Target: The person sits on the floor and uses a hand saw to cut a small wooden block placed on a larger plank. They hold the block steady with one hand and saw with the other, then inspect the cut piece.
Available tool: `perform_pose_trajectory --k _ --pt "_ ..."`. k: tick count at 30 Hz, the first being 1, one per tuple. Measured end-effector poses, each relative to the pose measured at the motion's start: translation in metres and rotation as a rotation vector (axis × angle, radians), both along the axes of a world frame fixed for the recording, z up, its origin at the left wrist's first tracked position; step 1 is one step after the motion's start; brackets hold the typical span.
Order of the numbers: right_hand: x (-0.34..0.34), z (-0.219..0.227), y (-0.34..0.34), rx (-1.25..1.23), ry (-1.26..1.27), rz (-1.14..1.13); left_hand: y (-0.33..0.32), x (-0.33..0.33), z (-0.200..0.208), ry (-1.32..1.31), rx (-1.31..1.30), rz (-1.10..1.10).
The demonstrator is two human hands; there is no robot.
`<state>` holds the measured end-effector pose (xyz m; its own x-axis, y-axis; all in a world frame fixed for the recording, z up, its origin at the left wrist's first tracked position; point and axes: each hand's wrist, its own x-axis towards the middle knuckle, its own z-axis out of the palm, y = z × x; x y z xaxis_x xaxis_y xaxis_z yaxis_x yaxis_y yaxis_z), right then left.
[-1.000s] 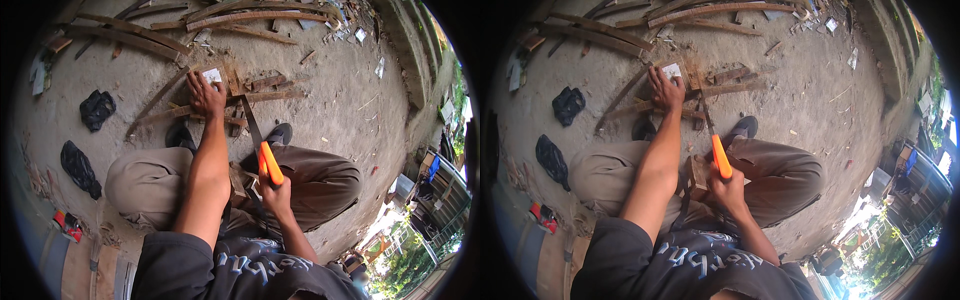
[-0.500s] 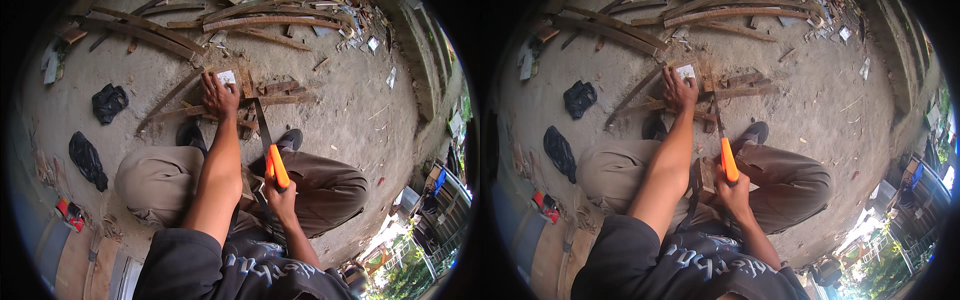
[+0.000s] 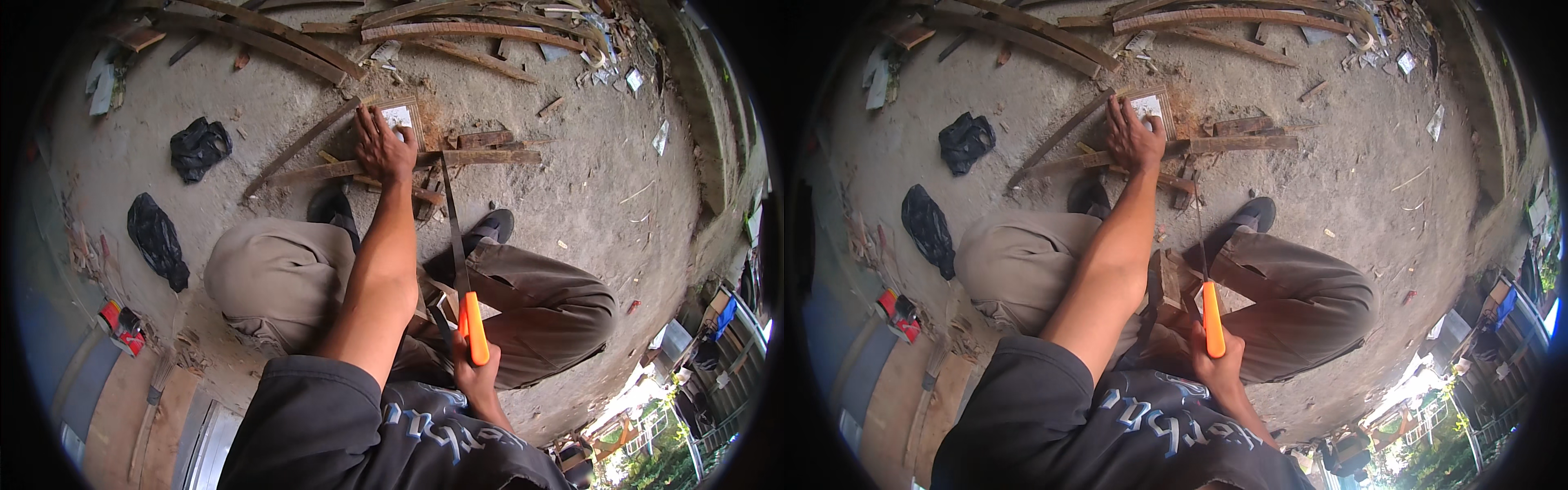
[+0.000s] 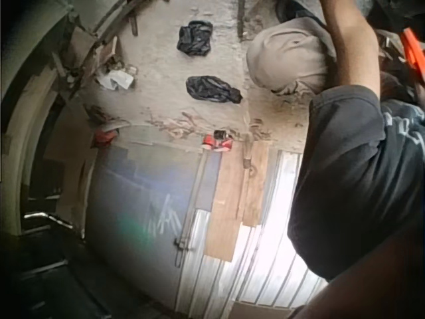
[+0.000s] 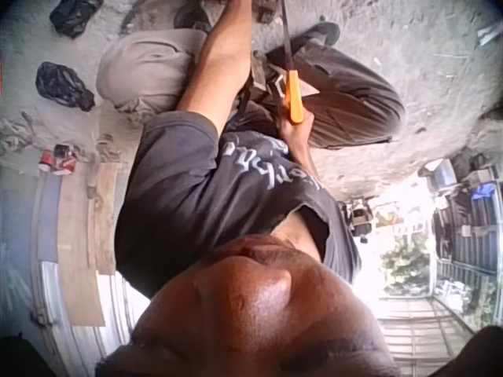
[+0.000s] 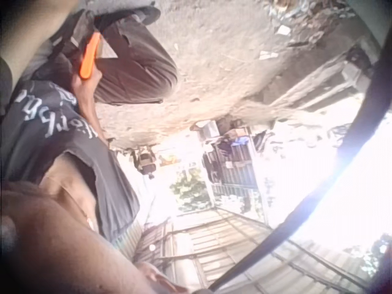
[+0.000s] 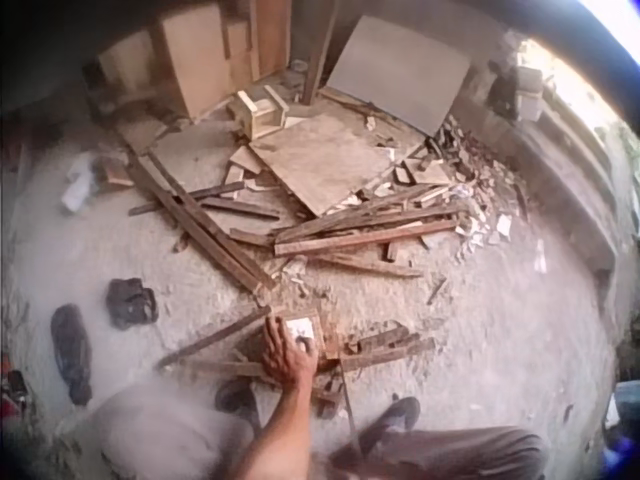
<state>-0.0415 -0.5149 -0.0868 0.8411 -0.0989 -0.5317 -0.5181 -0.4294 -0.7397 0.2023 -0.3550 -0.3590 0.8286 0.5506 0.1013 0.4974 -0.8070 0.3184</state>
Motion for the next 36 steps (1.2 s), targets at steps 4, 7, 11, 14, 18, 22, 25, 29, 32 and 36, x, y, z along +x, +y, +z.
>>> perform_pose_trajectory --k 4,7,11,14,18,22,25,29,32,36 --pt "0.020 -0.008 -0.001 0.069 0.062 -0.098 -0.001 0.003 -0.001 -0.028 -0.012 -0.005" --pt "0.060 -0.032 0.013 0.099 0.106 -0.196 -0.005 -0.004 -0.003 -0.039 -0.043 -0.006" --pt "0.008 -0.001 -0.004 0.007 0.020 -0.006 -0.002 0.000 0.001 -0.037 -0.027 -0.010" --pt "0.001 0.007 -0.018 -0.002 0.048 -0.088 0.000 0.000 0.005 -0.045 -0.025 0.003" --pt "0.039 -0.026 -0.006 0.011 0.027 -0.095 -0.004 0.009 0.008 0.020 -0.105 0.107" --pt "0.029 -0.014 -0.006 -0.025 0.006 -0.002 -0.003 0.010 0.003 -0.038 -0.056 0.075" --pt "0.035 0.001 -0.015 -0.002 0.008 -0.014 -0.006 0.008 -0.003 -0.055 0.003 0.045" --pt "0.049 -0.026 -0.012 0.009 0.082 -0.042 -0.007 0.005 -0.007 -0.065 0.054 0.046" --pt "0.037 -0.006 -0.006 0.020 0.013 -0.016 -0.002 0.004 -0.009 -0.098 0.065 0.051" --pt "0.027 0.008 -0.017 -0.049 -0.034 0.045 -0.004 0.007 -0.005 -0.068 0.009 0.048"
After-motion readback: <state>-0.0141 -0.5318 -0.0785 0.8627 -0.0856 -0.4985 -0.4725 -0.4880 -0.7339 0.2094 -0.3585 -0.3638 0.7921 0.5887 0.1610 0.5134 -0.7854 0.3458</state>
